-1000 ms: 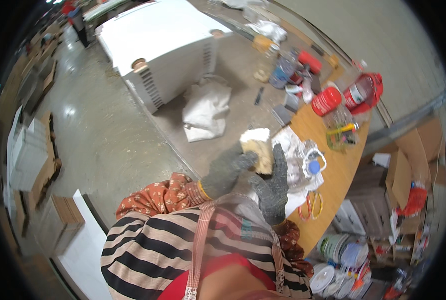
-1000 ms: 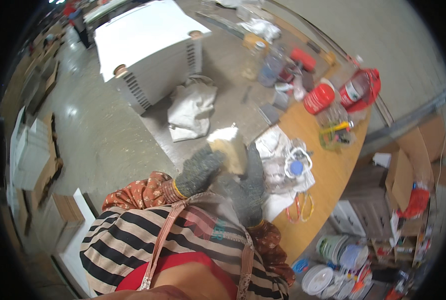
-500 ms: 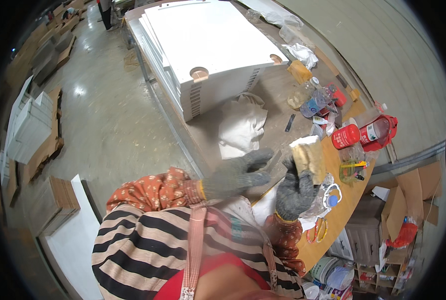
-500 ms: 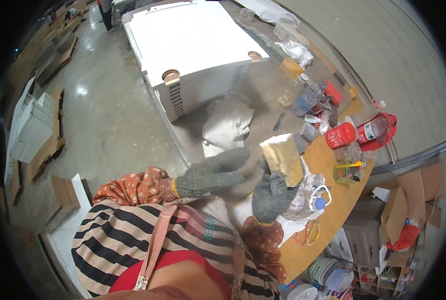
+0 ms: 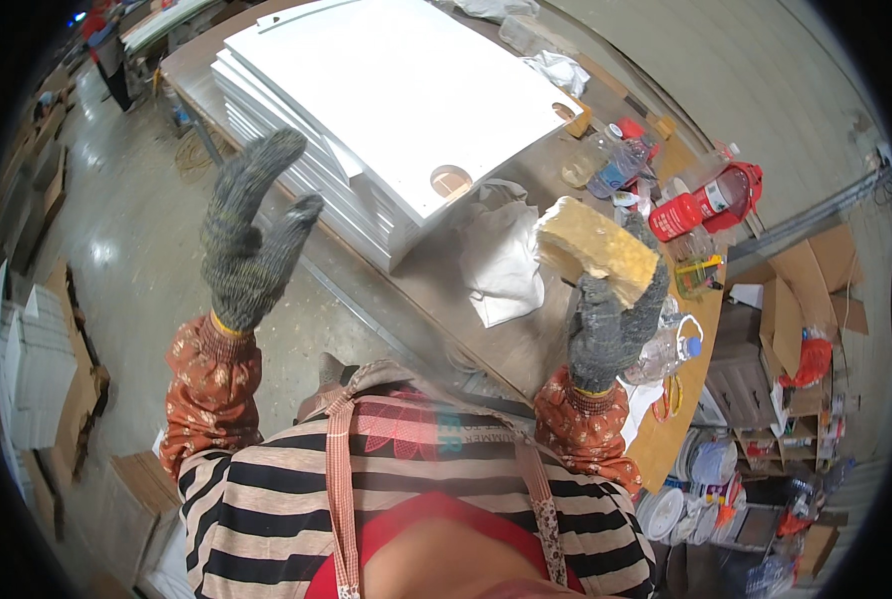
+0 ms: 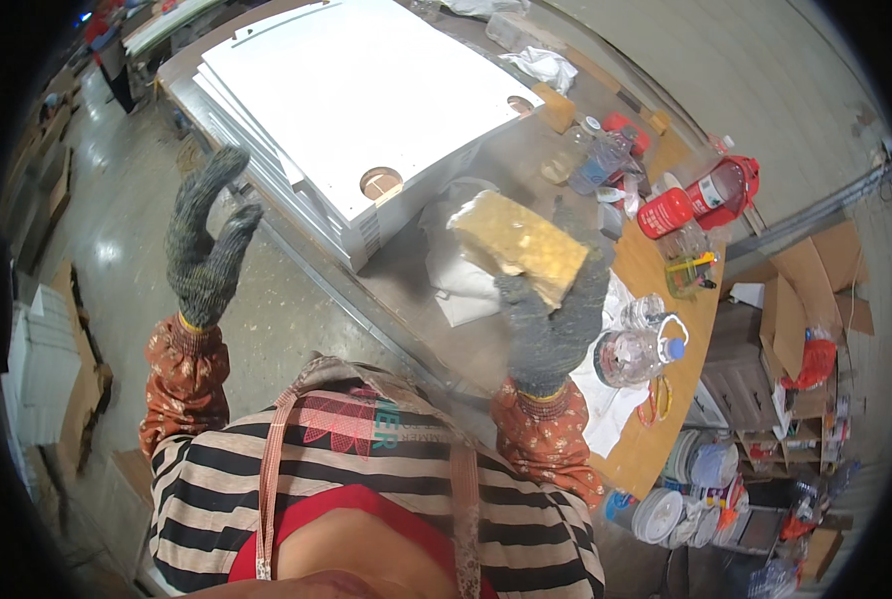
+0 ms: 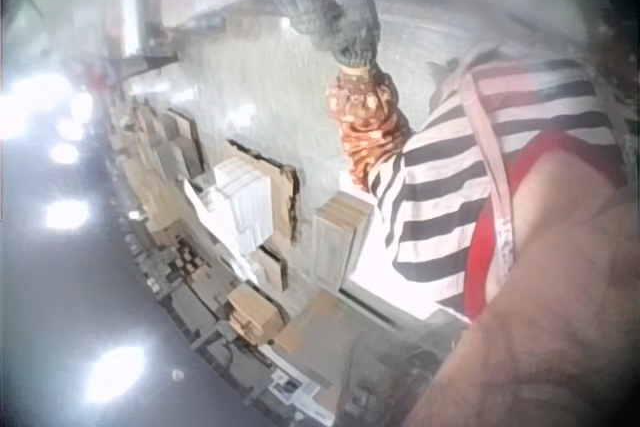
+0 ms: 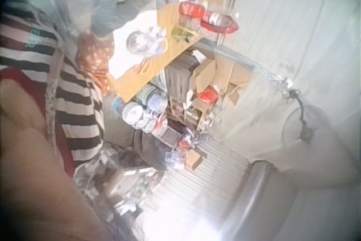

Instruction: The person wipes white cabinet doors with a cloth, applies a substance to a block, and sands the edges of the doors.

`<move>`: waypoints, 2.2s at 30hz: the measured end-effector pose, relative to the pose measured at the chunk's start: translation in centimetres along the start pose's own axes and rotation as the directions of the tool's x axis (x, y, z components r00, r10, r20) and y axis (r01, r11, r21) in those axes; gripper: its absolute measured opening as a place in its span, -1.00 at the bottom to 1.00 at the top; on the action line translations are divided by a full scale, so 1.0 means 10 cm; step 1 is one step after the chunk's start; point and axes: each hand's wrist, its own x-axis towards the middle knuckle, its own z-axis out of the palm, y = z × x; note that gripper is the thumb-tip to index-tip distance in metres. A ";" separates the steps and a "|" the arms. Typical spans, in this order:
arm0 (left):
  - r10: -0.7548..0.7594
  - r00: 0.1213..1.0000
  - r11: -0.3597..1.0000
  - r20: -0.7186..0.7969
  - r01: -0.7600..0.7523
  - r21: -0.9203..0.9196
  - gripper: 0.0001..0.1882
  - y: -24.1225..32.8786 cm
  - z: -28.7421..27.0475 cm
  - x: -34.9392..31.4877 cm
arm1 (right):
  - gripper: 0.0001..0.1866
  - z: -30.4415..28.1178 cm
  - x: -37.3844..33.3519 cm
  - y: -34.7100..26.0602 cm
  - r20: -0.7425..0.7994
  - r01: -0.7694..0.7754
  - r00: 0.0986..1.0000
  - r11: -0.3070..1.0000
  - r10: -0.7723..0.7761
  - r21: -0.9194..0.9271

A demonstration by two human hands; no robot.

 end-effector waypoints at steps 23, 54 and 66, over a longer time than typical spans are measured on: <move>0.224 0.948 0.960 0.224 -0.254 0.116 -0.79 -0.46 0.38 0.74 | -0.40 0.18 0.50 -0.49 0.085 -0.043 0.995 0.980 0.061 -0.195; 0.255 0.959 0.956 0.127 -0.269 0.112 -0.62 -0.44 0.49 0.70 | -0.37 0.17 1.03 0.56 -0.102 -0.158 0.981 0.984 0.167 0.086; -0.027 1.000 0.991 -0.014 0.025 -0.132 -0.75 -0.43 0.62 0.63 | -0.39 0.25 1.16 0.88 -0.048 -0.207 0.977 0.977 0.210 0.058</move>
